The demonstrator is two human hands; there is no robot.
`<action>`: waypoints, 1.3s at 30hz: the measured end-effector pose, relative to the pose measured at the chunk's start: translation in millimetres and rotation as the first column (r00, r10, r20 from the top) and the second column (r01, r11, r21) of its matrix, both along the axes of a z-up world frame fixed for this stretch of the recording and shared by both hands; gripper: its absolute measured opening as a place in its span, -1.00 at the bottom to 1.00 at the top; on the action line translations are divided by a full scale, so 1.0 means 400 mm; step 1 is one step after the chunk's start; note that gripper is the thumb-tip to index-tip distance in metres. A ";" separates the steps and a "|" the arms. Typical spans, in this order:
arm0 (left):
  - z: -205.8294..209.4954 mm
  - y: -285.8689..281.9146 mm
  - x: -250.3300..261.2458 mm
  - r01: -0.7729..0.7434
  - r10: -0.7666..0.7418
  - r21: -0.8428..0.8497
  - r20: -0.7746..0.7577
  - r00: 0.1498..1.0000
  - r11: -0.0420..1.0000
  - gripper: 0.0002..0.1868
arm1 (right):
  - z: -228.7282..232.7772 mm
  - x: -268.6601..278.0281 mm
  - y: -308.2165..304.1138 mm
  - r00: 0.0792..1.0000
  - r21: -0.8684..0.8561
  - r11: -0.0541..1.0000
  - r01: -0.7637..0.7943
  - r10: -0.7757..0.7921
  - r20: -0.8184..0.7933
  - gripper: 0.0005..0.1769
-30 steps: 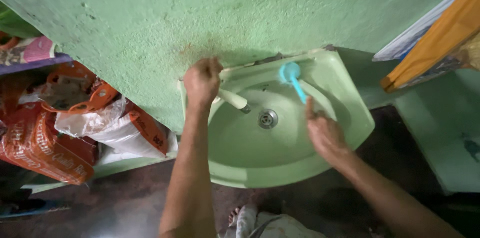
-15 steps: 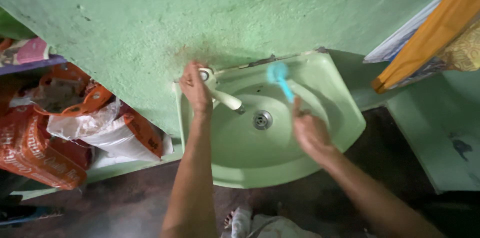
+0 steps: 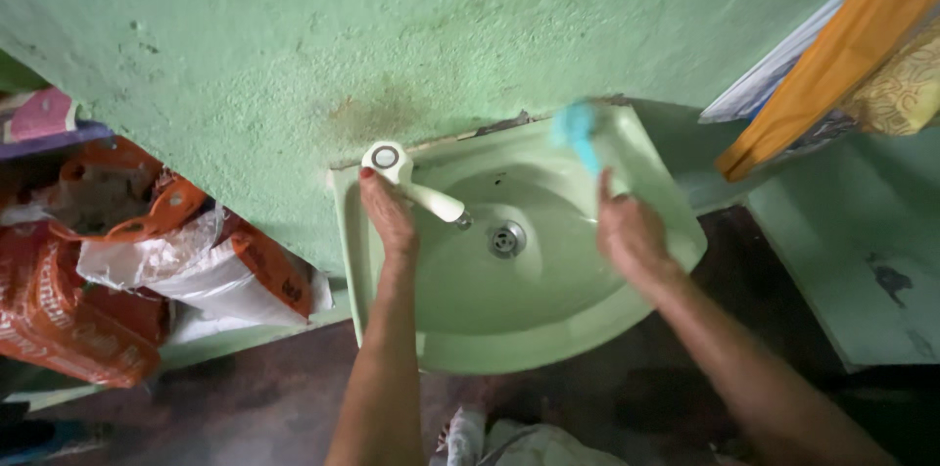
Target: The person scrubs a light green wall-mounted sink using a blue brush while running water from the tap. They scrub the basin, faucet, and drain area repeatedly, rinsing the brush and sink throughout the process.
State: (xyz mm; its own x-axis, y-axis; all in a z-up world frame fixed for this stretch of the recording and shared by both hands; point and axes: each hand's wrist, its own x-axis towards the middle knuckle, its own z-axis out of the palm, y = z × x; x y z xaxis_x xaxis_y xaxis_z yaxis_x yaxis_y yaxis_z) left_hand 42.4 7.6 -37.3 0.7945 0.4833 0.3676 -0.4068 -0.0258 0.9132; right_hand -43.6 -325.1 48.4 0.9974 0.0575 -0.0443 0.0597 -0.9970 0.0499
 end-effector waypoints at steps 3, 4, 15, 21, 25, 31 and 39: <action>0.048 -0.013 -0.041 0.003 -0.003 0.000 -0.049 0.999 1.000 -0.23 | -0.006 -0.010 0.002 0.993 -0.097 0.991 -0.092 0.099 0.068 -0.18; 0.059 -0.016 -0.047 -0.004 0.005 0.021 -0.051 0.999 1.000 -0.22 | 0.004 -0.012 -0.005 0.992 -0.130 0.987 -0.093 0.104 0.078 -0.17; 0.085 -0.022 -0.042 -0.055 0.058 0.103 -0.020 0.998 0.993 -0.13 | 0.119 -0.091 -0.132 0.999 -0.155 0.987 0.038 -0.035 0.021 -0.24; 0.113 -0.020 -0.060 -0.078 0.075 0.165 0.019 0.997 0.983 -0.09 | 0.160 -0.017 -0.187 0.998 -0.106 0.994 0.036 -0.040 -0.043 -0.22; 0.116 -0.013 -0.062 -0.012 0.017 0.101 -0.050 0.999 0.995 -0.09 | 0.166 -0.135 -0.247 0.999 -0.109 0.994 0.029 -0.031 -0.021 -0.26; 0.127 -0.031 -0.059 -0.041 0.040 0.089 0.005 0.999 0.995 -0.11 | 0.099 -0.081 -0.253 1.000 -0.128 0.992 0.019 -0.017 0.018 -0.23; 0.132 -0.013 -0.071 -0.037 0.029 0.178 0.046 0.999 0.983 -0.11 | 0.118 -0.046 -0.308 0.995 -0.067 0.994 0.082 -0.085 -0.051 -0.34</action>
